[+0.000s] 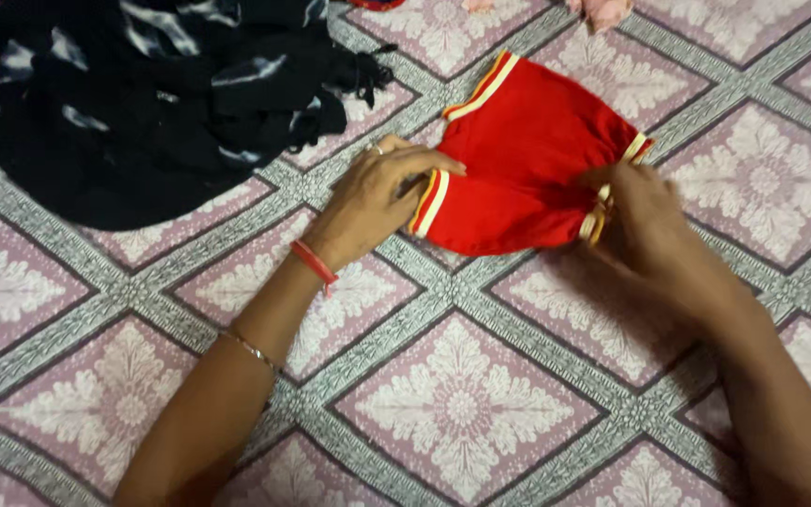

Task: The person buttons a small green shirt, folds it into a square, and places it inside a suitcase along with other folded clothes including a green-and-white striped garment and a blue garment.

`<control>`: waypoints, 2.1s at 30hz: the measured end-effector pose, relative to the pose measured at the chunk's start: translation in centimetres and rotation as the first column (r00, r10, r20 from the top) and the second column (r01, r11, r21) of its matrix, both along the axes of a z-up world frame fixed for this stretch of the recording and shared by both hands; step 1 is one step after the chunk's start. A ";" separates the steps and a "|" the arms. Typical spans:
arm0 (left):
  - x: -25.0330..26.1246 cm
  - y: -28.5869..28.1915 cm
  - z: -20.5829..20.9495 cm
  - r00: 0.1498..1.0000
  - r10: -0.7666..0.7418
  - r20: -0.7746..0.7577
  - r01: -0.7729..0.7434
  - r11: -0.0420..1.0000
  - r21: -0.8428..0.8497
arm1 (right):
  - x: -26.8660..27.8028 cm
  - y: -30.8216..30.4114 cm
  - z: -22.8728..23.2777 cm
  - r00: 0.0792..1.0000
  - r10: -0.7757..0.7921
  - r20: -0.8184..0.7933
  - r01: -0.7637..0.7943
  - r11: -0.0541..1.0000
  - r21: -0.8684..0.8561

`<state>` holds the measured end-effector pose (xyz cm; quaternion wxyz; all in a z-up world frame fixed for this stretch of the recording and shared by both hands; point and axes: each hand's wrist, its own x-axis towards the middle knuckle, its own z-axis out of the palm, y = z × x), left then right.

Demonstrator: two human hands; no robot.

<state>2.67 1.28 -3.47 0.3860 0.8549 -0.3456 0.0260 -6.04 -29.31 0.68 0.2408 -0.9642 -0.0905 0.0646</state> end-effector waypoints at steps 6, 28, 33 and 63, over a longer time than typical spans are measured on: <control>-0.4 -0.4 0.0 0.997 0.064 -0.030 -0.064 0.998 0.007 | -0.4 -1.2 0.0 0.946 0.180 0.271 -0.185 0.983 -0.006; -5.7 -5.2 0.7 0.929 0.105 -0.355 -0.127 0.991 -0.040 | -1.4 -4.8 1.6 0.930 -0.256 -0.262 0.275 0.961 0.037; -5.7 -5.5 0.7 0.956 0.114 -0.270 -0.131 0.990 -0.044 | -1.2 -3.6 1.7 0.937 -0.294 -0.190 0.298 0.955 -0.009; -4.9 -5.1 -2.1 0.852 -0.192 -0.486 -0.131 0.822 -0.554 | -1.9 -2.8 0.2 0.971 -0.233 -0.060 0.224 0.788 0.573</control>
